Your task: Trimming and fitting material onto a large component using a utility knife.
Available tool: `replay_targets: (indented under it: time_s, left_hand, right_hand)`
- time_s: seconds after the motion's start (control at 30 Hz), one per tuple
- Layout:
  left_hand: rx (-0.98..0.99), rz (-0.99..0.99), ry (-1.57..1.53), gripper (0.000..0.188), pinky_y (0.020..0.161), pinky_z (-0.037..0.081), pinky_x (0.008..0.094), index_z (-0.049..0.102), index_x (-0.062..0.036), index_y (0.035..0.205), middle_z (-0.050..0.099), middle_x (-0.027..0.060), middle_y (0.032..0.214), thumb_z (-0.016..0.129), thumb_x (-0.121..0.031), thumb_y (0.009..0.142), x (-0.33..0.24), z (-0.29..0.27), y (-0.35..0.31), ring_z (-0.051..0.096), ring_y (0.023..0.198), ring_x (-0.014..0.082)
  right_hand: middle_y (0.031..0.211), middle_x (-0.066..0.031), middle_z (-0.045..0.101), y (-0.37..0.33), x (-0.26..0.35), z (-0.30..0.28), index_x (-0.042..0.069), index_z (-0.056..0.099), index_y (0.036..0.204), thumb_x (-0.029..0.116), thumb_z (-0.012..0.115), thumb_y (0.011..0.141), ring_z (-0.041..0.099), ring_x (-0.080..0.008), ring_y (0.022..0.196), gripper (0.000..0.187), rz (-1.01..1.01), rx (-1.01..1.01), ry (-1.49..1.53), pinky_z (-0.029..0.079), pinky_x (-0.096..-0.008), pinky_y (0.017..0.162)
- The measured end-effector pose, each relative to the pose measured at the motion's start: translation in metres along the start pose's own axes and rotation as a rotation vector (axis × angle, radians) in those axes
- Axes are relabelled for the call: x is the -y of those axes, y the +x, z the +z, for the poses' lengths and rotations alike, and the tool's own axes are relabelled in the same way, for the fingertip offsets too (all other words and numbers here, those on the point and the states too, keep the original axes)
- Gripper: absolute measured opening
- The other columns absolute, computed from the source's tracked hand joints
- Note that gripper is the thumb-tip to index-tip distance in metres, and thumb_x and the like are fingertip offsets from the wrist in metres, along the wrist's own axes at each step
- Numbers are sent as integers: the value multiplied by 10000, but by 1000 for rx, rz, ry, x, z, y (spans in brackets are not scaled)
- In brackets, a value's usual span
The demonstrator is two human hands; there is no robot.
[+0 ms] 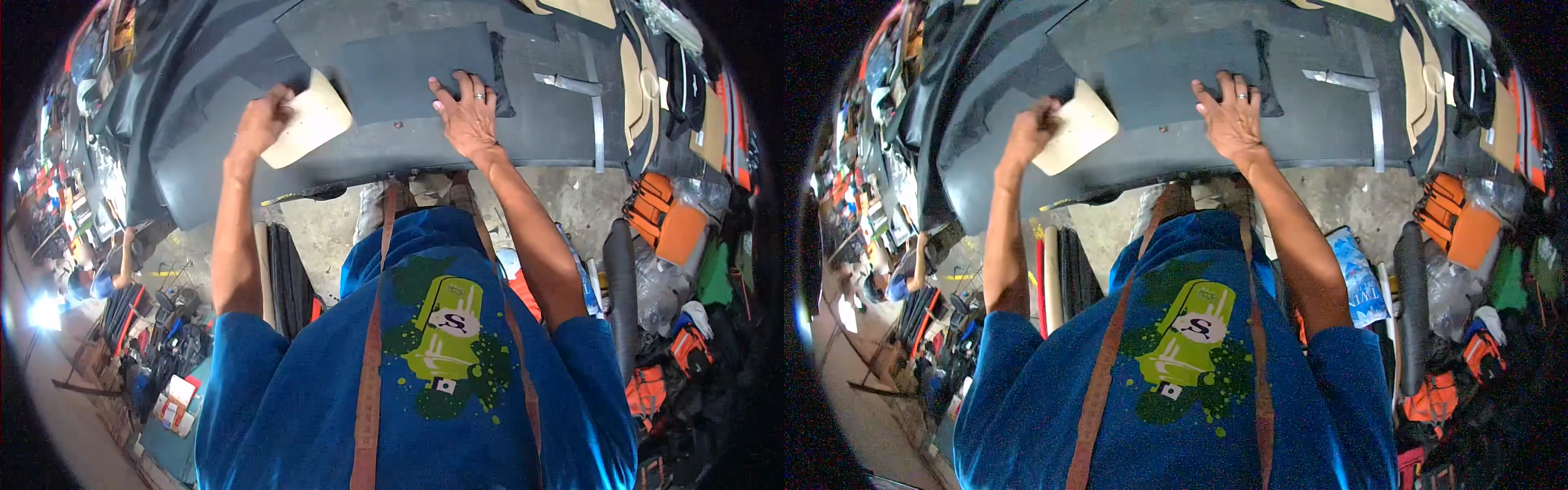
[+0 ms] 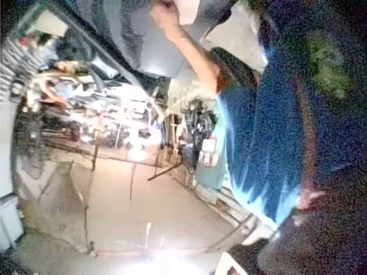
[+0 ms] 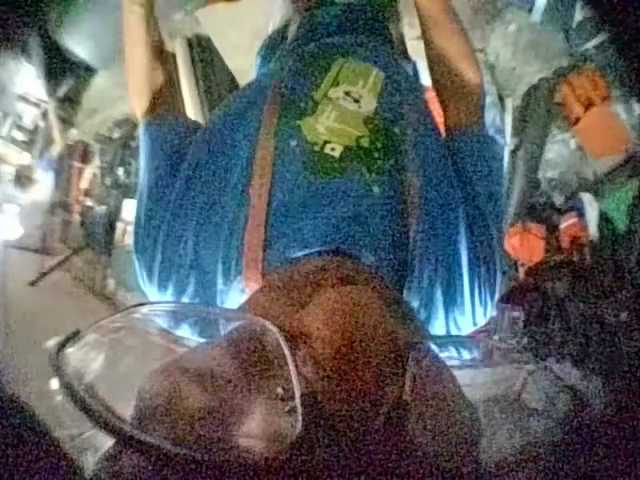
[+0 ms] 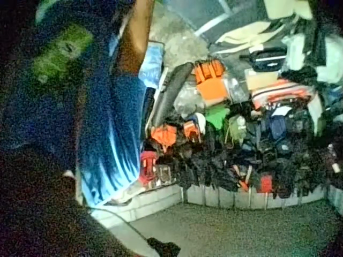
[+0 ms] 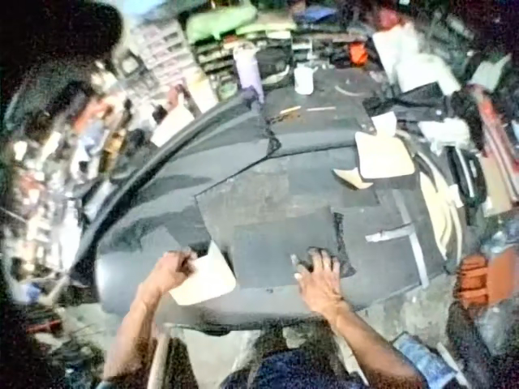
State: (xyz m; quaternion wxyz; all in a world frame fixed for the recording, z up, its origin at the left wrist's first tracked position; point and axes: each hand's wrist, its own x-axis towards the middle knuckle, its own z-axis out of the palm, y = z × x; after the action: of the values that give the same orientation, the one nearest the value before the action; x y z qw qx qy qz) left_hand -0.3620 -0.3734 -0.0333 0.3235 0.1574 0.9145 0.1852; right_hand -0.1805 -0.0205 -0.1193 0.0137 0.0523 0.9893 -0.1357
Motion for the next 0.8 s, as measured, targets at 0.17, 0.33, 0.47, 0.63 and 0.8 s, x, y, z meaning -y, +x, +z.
replay_targets:
  time_s: [0.17,0.33,0.47,0.63,0.8]
  left_hand:
    - [81,337,-495,380,746,497,265,673,-66,1213,714,16,1073,585,119,893,-86,-20,32,624,854,125]
    - [122,502,-178,334,760,522,346,689,-71,1215,725,35,1020,660,12,892,-160,63,126,642,834,184]
    - [83,534,-32,315,792,543,401,718,-85,1114,748,84,966,625,2,825,-170,109,157,685,824,298]
    - [19,429,42,332,818,547,414,727,-104,1117,761,86,993,623,5,821,-193,113,147,699,864,327]
    - [-134,512,92,303,722,523,404,710,-71,1142,723,95,897,704,-59,839,-186,118,151,641,725,273]
  right_hand:
    - [1477,-157,505,-1,-15,5,161,608,1407,211,601,949,468,-367,1303,461,-126,-69,-12,362,-514,1039]
    - [1429,-179,522,-10,-19,5,120,647,1357,176,611,907,476,-364,1271,455,-184,-27,-87,357,-515,1038]
    - [1434,-212,489,-18,-12,5,86,708,1253,209,628,942,440,-368,1294,344,-29,-74,-3,330,-546,1074]
    - [1452,-217,481,-25,-25,-7,47,700,1234,150,632,930,492,-369,1231,327,3,31,39,371,-507,1065]
    - [1428,-193,502,-42,-45,10,54,704,1225,87,630,933,547,-353,1165,303,-1,-165,332,424,-437,1043]
